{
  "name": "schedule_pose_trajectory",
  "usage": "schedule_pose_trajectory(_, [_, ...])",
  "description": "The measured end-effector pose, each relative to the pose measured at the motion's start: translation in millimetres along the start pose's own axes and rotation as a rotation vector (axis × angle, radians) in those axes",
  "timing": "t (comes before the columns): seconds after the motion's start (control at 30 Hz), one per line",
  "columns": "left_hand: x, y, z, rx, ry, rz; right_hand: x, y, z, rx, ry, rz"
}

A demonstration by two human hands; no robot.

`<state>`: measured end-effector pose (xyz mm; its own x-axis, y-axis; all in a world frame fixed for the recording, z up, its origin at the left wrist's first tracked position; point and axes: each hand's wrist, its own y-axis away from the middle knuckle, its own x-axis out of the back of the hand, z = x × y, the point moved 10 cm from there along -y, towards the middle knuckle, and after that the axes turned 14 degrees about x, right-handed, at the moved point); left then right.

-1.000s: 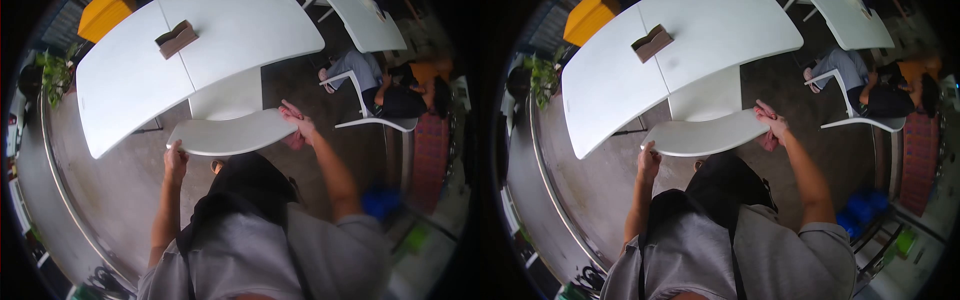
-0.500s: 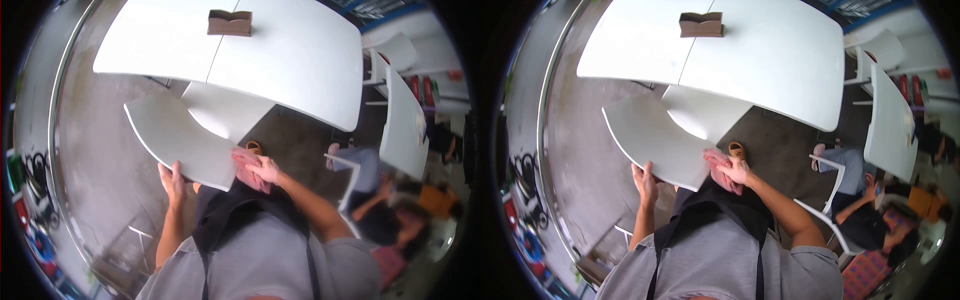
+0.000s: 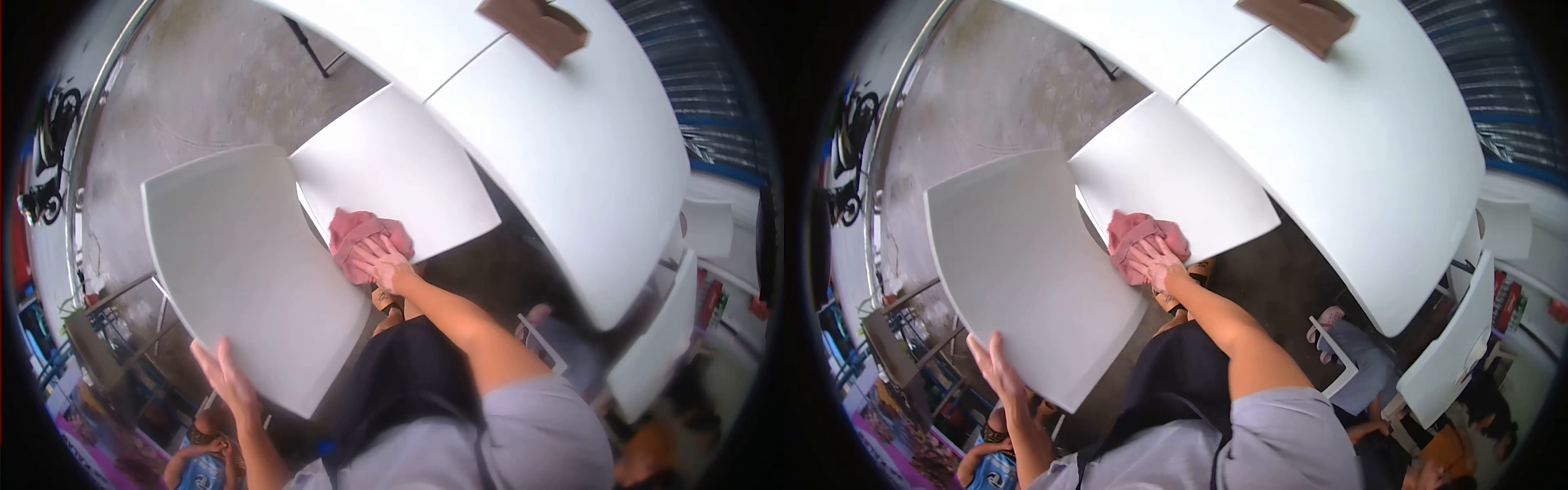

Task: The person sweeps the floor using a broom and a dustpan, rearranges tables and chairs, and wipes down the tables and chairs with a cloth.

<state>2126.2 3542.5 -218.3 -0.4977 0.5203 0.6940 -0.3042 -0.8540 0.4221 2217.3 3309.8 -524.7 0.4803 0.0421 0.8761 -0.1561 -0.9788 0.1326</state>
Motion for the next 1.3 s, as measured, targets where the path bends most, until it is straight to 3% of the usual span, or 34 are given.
schedule_pose_trajectory(0.1, [-7.7,7.9,3.9,-0.134,-0.085,0.199,-13.3,-67.6,35.8,0.027,0.014,0.031])
schedule_pose_trajectory(0.17, [-15.8,7.4,7.9,-0.076,-0.086,0.183,-1.5,-122.0,82.7,-0.051,0.152,0.180])
schedule_pose_trajectory(0.27, [-20.2,0.5,-4.9,-0.078,-0.045,0.179,55.8,-170.0,181.5,-0.135,0.341,0.219])
schedule_pose_trajectory(0.37, [-15.6,6.3,-5.1,-0.091,0.007,0.217,120.4,-77.6,278.8,-0.618,0.643,0.431])
schedule_pose_trajectory(0.4, [-11.0,8.1,-0.4,-0.113,0.023,0.262,153.4,-22.8,289.0,-0.773,0.410,0.642])
schedule_pose_trajectory(0.47, [-10.8,6.5,-3.0,-0.098,0.023,0.278,115.7,44.8,370.3,-1.041,0.535,0.658])
schedule_pose_trajectory(0.53, [-15.1,4.6,-3.7,-0.092,0.017,0.276,115.0,54.3,326.1,-1.198,0.243,0.648])
schedule_pose_trajectory(0.6, [-15.9,6.7,-3.2,-0.095,0.045,0.302,80.0,16.2,263.1,-0.971,0.378,0.718])
schedule_pose_trajectory(0.63, [-18.7,6.6,-1.9,-0.097,0.046,0.280,53.9,-3.2,234.3,-0.963,0.142,0.598])
schedule_pose_trajectory(0.67, [-17.2,7.5,-0.5,-0.099,0.019,0.301,3.2,-22.0,187.6,-0.736,0.271,0.692])
schedule_pose_trajectory(0.77, [-12.4,14.2,5.8,-0.111,-0.008,0.325,-28.4,-64.9,34.8,-0.233,0.036,-0.060])
schedule_pose_trajectory(0.8, [-11.2,15.6,9.3,-0.125,-0.026,0.337,-40.4,-42.0,14.6,-0.117,-0.115,0.335])
schedule_pose_trajectory(0.87, [-9.2,15.1,5.0,-0.140,-0.010,0.308,-32.6,1.0,45.2,-0.256,-0.053,-0.005])
schedule_pose_trajectory(0.9, [-10.5,13.7,6.7,-0.158,0.001,0.274,2.3,42.3,72.4,-0.386,-0.076,0.137])
schedule_pose_trajectory(0.93, [-11.8,13.2,8.4,-0.166,0.002,0.271,48.0,75.6,102.3,-0.540,0.133,0.038])
schedule_pose_trajectory(0.97, [-12.3,14.3,11.1,-0.177,0.000,0.277,52.1,144.7,130.1,-0.733,0.304,0.523])
schedule_pose_trajectory(1.0, [-12.6,15.4,10.5,-0.183,-0.001,0.282,45.8,187.1,166.1,-1.008,0.371,0.330])
schedule_pose_trajectory(1.07, [-14.1,14.5,1.8,-0.139,0.083,0.230,41.6,245.6,212.0,-1.244,0.149,0.397])
schedule_pose_trajectory(1.17, [-12.6,12.1,-2.1,-0.119,0.170,0.184,30.7,233.3,165.4,-1.139,0.339,0.513])
schedule_pose_trajectory(1.2, [-12.2,12.6,-1.8,-0.125,0.157,0.182,17.4,213.9,133.0,-1.066,0.498,0.303])
schedule_pose_trajectory(1.23, [-11.9,11.5,-1.7,-0.123,0.158,0.185,-2.5,200.0,109.1,-1.027,0.325,0.299])
schedule_pose_trajectory(1.27, [-13.2,12.7,2.2,-0.144,0.168,0.176,-2.5,181.7,96.6,-1.131,-0.024,0.266])
schedule_pose_trajectory(1.3, [-14.8,12.2,6.0,-0.169,0.171,0.170,0.6,167.8,103.9,-1.067,0.047,0.269])
